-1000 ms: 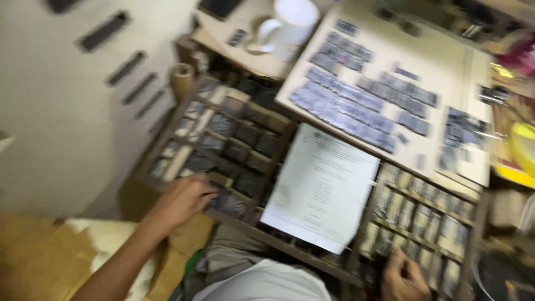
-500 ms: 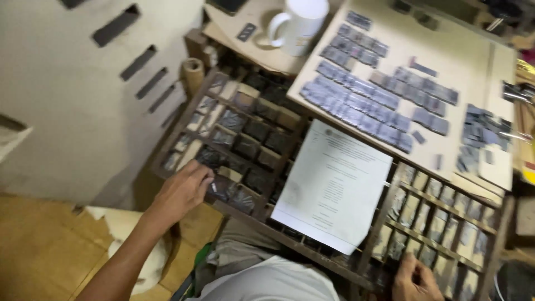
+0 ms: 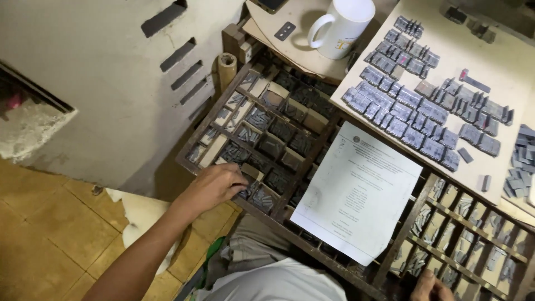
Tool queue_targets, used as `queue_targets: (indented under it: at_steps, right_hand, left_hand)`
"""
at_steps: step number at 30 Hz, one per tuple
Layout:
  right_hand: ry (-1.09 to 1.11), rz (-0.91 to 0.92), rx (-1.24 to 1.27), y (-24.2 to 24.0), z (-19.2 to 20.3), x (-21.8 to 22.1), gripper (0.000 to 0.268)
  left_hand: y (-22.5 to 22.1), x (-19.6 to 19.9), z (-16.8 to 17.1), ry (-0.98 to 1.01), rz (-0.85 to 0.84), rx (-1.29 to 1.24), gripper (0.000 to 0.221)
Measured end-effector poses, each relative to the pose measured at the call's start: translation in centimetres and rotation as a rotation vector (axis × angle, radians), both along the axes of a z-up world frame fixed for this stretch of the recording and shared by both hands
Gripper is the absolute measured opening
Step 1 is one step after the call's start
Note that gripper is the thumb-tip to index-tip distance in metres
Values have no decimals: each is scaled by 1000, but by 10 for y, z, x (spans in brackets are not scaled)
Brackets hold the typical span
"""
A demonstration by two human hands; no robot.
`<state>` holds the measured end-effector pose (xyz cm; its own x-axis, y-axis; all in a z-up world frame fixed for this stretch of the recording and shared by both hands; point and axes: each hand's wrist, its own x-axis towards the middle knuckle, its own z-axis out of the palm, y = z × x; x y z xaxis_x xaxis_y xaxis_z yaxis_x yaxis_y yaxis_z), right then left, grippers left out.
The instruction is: Sorting and organizing individual metal type characters into a wooden type case according to a reference sheet.
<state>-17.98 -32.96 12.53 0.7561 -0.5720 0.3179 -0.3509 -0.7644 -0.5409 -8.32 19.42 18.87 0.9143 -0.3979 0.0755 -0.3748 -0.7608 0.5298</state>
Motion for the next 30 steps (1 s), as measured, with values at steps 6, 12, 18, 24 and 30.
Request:
queue_targets:
  at_steps: [6,12,18,24,30]
  right_hand:
    - [-147,-11,-23,2,8,5,27]
    - [-82,-19,76,16,37,5,28]
    - [-138,43,83,9,29,3,26]
    - [-157,23,404,11,29,-5,26]
    - [-102,523,536,98,92,-10,15]
  left_hand:
    - [-3,24,-5,-8,-170,150,5]
    - [-2,15,-5,157,-57,220,17]
    - [-20,-14,56,505,174,60,25]
    - [-93,-32,14,112,-178,-262,30]
    - [-189,-30,28,-49,-324,-689,28]
